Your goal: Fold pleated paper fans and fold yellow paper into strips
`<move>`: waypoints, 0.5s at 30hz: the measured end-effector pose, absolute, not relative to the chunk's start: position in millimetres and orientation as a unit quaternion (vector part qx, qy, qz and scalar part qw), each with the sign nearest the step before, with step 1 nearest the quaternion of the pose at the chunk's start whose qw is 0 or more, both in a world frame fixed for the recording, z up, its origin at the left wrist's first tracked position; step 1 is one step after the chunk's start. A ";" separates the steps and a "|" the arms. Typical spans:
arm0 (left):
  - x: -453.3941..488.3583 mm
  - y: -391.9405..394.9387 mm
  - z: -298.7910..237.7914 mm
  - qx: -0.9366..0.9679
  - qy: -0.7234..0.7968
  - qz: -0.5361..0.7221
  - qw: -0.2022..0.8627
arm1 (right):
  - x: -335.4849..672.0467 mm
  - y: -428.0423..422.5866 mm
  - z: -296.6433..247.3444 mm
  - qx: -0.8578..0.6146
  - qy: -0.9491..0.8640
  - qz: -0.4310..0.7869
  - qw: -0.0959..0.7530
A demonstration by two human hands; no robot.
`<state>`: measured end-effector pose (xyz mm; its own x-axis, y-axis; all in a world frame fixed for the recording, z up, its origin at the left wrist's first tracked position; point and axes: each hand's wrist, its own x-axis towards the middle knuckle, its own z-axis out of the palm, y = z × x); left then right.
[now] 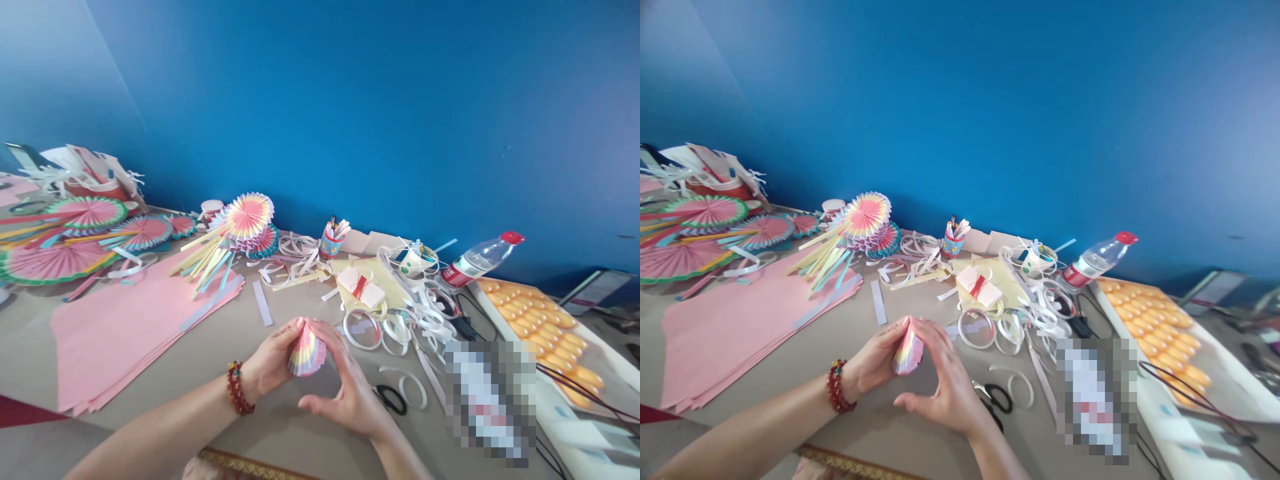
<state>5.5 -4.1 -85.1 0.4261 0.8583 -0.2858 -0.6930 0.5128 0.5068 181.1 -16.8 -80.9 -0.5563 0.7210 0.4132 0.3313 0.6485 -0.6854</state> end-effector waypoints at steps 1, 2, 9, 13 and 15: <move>5.7 -4.4 -85.5 0.156 0.262 0.472 0.827 | 180.2 -15.8 -80.6 -0.306 -0.848 0.259 0.346; 6.0 -4.6 -85.8 0.154 0.263 0.475 0.826 | 179.4 -14.7 -80.6 -0.299 -0.859 0.243 0.338; 7.3 -6.2 -85.8 0.126 0.269 0.504 0.811 | 175.4 -14.2 -84.4 -0.284 -0.905 0.152 0.280; 7.4 -7.3 -83.5 0.121 0.254 0.478 0.832 | 172.9 -17.5 -84.1 -0.307 -0.914 0.096 0.249; 7.0 -8.1 -81.9 0.116 0.253 0.472 0.836 | 172.1 -18.5 -82.9 -0.319 -0.916 0.070 0.233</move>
